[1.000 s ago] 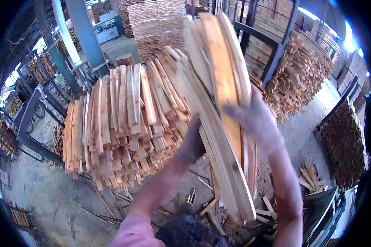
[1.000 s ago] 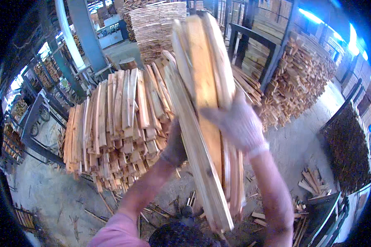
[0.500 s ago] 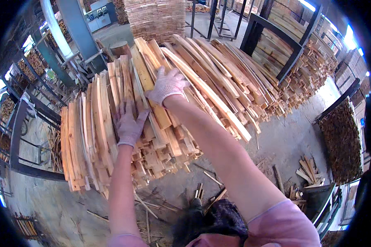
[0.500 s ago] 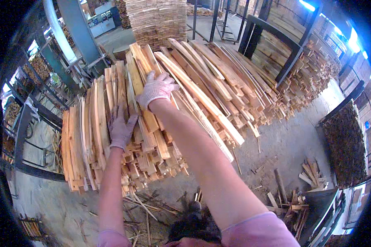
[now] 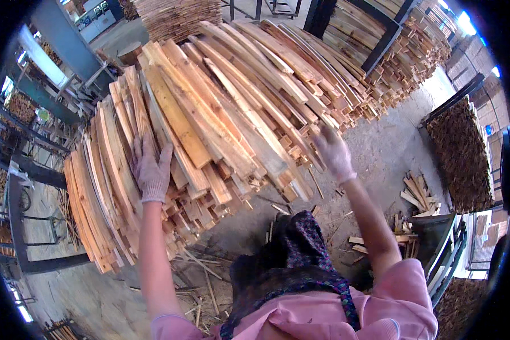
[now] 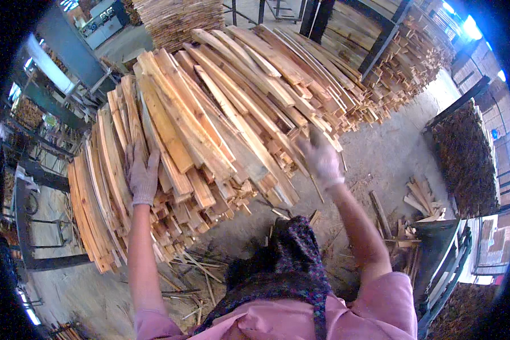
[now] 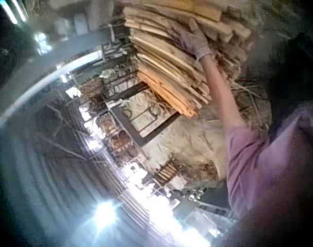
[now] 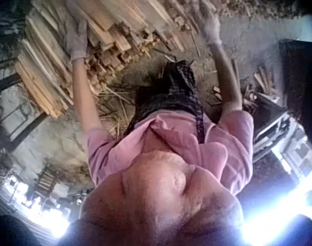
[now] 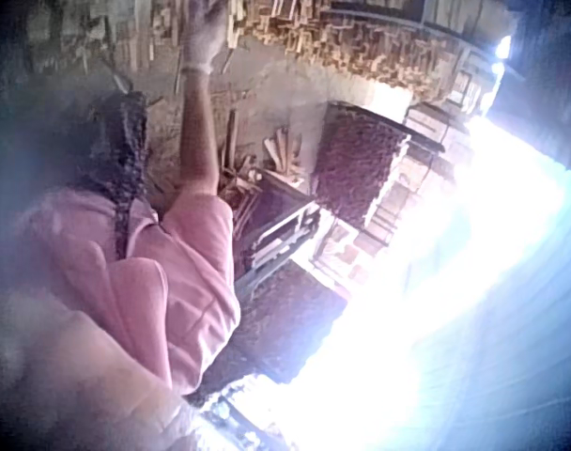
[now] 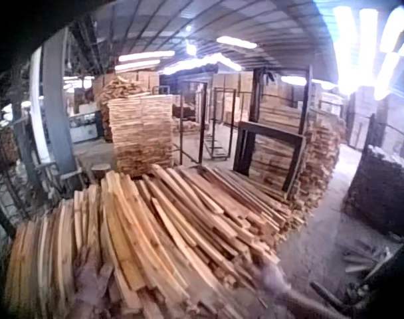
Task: The person picks up loose wooden planks and strips from a pile on the floor, gathers them into bundles, and places them onto a large stack of similar wood. The person repeats this process, clearing the floor area and organizing the wood into a neat pile.
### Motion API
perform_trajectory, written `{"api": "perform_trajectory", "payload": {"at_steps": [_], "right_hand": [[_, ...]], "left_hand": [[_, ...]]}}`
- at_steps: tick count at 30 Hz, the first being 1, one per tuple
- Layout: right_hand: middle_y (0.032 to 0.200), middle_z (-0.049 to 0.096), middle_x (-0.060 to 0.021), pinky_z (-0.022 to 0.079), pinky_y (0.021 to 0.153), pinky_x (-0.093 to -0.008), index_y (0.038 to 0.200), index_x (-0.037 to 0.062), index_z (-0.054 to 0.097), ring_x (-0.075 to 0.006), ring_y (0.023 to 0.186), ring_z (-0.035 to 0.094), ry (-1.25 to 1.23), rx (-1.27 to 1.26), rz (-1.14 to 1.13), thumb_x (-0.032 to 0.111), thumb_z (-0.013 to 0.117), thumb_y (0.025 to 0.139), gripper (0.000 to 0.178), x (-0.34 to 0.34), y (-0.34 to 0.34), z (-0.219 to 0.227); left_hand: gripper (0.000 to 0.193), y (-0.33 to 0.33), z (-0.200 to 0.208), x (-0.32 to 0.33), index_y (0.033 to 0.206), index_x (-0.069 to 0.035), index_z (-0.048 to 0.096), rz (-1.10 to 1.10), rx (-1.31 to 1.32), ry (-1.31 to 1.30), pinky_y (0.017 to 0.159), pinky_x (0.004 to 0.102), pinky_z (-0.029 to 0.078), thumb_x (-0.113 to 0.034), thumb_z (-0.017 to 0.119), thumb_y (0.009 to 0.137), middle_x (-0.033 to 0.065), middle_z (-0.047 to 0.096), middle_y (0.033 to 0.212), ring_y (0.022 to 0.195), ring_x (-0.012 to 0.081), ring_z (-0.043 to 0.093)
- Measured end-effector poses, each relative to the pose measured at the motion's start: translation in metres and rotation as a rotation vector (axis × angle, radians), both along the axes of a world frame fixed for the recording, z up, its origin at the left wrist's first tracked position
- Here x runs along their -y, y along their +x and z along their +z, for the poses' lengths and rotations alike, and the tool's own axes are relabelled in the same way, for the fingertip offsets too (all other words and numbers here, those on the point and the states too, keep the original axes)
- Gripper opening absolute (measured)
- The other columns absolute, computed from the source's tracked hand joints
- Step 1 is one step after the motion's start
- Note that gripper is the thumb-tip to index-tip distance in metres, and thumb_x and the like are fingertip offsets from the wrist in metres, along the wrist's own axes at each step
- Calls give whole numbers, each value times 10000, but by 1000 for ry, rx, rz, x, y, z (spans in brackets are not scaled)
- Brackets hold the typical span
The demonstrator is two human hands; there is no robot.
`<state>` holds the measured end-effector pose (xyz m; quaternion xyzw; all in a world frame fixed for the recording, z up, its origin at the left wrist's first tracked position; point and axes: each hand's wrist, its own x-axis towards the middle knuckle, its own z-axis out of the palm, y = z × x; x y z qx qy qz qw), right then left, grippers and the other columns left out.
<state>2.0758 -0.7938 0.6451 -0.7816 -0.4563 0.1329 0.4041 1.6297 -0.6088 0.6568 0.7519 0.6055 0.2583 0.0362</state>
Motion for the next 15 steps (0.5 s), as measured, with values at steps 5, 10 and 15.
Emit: {"api": "perform_trajectory", "payload": {"at_steps": [5, 10, 15], "right_hand": [[1304, 682, -157, 547, 982, -360, 1435, 11, 576, -250, 1200, 658, 340, -917, -191, 473, 582, 1049, 602, 25, -22, -61], [1421, 594, -191, 413, 1132, -352, 1514, -51, 454, -270, 1321, 559, 105, -897, 114, 399, 655, 983, 724, 8, -51, 4], [1420, 617, -226, 467, 1097, -371, 1507, -48, 469, -256, 1310, 595, -413, -530, 397, 405, 783, 906, 815, -31, -18, 17]], "left_hand": [[736, 6, -4, -1, 1560, -8, 427, -69, 50, 41, 1250, 485, 260, -495, 567, 1027, 256, 370, 1626, 1511, 418, 343], [666, -1, 8, 4, 1573, -5, 416, -51, 35, -34, 1265, 469, 224, -414, 505, 1056, 255, 342, 1648, 1541, 402, 298], [582, 8, 9, 5, 1575, -6, 424, -73, 26, -85, 1287, 450, 177, -297, 446, 1071, 232, 311, 1675, 1578, 377, 236]]}}
